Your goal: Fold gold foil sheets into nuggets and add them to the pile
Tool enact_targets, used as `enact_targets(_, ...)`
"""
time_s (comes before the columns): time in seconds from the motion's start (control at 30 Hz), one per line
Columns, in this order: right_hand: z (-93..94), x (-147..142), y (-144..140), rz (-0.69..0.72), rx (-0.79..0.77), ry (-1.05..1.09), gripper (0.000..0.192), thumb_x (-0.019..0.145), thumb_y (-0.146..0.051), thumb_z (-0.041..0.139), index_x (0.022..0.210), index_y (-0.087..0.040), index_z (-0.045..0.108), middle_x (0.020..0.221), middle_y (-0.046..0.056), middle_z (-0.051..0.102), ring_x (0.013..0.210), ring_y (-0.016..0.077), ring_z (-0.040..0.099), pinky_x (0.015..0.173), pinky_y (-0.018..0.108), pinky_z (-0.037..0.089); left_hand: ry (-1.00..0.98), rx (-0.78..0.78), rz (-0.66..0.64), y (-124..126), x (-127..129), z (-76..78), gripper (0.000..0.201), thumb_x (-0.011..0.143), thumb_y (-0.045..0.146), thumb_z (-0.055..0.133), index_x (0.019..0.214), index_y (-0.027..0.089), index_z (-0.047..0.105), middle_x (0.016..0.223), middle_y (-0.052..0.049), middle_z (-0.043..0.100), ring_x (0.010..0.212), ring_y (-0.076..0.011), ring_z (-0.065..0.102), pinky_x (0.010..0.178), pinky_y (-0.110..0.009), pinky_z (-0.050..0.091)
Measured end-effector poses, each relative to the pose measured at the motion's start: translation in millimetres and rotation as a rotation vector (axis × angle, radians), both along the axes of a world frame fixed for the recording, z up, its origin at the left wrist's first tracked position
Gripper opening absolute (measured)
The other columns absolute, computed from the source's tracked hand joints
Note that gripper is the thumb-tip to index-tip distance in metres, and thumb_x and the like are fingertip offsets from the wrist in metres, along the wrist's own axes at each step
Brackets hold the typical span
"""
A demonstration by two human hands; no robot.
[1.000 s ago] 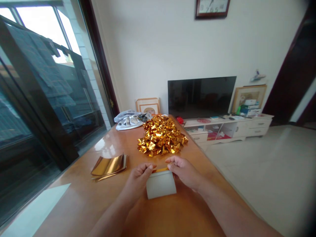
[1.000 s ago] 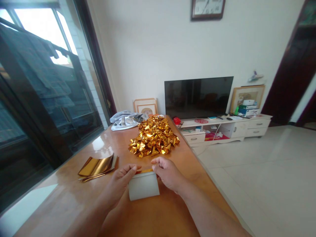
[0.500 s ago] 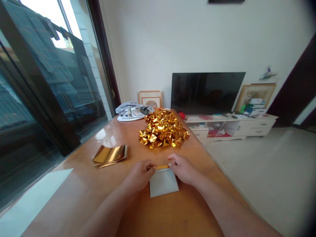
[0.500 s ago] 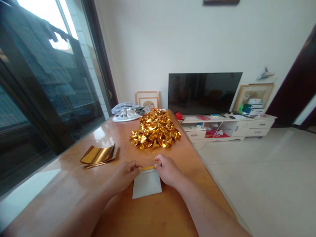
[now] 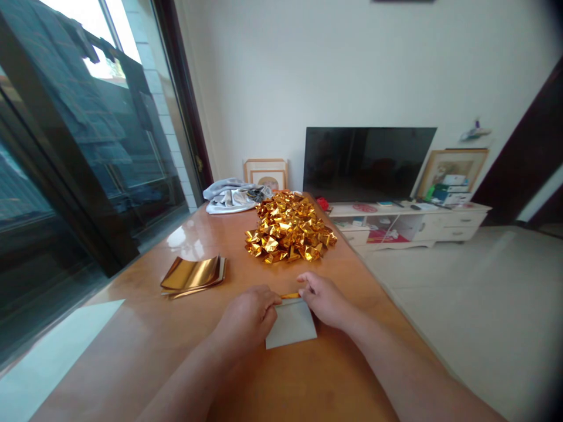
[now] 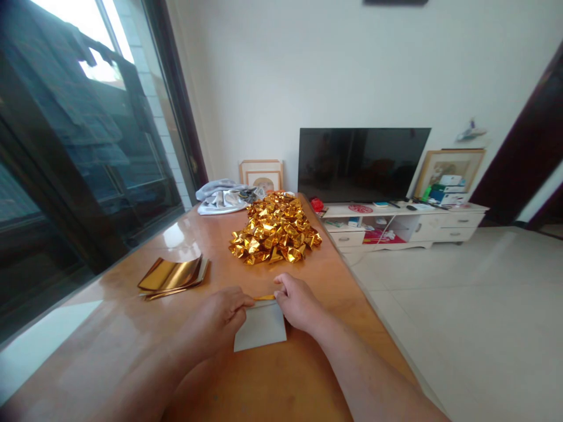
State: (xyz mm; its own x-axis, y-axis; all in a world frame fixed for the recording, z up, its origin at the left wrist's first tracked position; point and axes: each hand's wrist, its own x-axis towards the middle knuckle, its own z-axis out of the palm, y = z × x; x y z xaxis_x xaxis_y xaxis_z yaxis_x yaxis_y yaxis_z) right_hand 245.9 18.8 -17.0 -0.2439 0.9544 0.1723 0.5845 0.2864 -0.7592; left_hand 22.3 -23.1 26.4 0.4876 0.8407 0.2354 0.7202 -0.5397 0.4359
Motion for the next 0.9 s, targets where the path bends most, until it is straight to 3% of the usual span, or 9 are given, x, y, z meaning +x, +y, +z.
enact_targets(0.27,-1.3,-1,1,-0.002,0.001,-0.004,0.029,0.089,-0.021,0.056,0.116,-0.016,0.061,0.073,0.000,0.062,0.066,0.0144,0.057,0.059,0.024,0.037,0.221,-0.130,0.027,-6,7,9.9,0.023,0.087,0.017,0.047,0.095,0.021,0.068,0.094,-0.008,0.063,0.089,-0.0216,0.061,0.081,-0.030,0.046)
enact_targets(0.4,0.3,2,2,-0.008,-0.017,-0.010,0.031,0.089,-0.024,0.056,0.119,-0.016,0.060,0.073,0.000,0.064,0.066,0.0151,0.058,0.058,0.024,0.037,0.282,-0.115,0.021,-7,9,12.1,0.022,0.087,0.015,0.046,0.092,0.020,0.067,0.094,-0.008,0.060,0.090,-0.0222,0.058,0.079,-0.031,0.045)
enact_targets(0.53,6.8,11,4,-0.009,0.044,-0.027,0.017,0.088,-0.022,0.055,0.100,-0.017,0.065,0.081,0.003,0.068,0.073,0.0158,0.061,0.062,0.025,0.040,0.278,-0.054,-0.025,-8,8,12.2,0.024,0.090,0.017,0.043,0.084,0.020,0.066,0.093,-0.009,0.058,0.090,-0.0228,0.056,0.077,-0.031,0.044)
enact_targets(0.67,16.0,18,2,0.049,0.052,-0.069,0.012,0.085,-0.018,0.053,0.085,-0.018,0.064,0.078,0.001,0.067,0.071,0.0144,0.059,0.060,0.023,0.038,0.261,-0.053,-0.036,-8,6,11.2,0.026,0.092,0.018,0.041,0.083,0.019,0.066,0.094,-0.009,0.059,0.089,-0.0223,0.056,0.079,-0.032,0.043)
enact_targets(0.9,25.8,27,-10,0.250,-0.118,-0.139,0.014,0.081,-0.016,0.055,0.090,-0.018,0.066,0.073,-0.002,0.062,0.064,0.0113,0.053,0.054,0.020,0.035,0.259,-0.044,-0.062,-6,3,8.5,0.023,0.090,0.018,0.044,0.087,0.021,0.067,0.093,-0.008,0.060,0.089,-0.0220,0.057,0.080,-0.032,0.043)
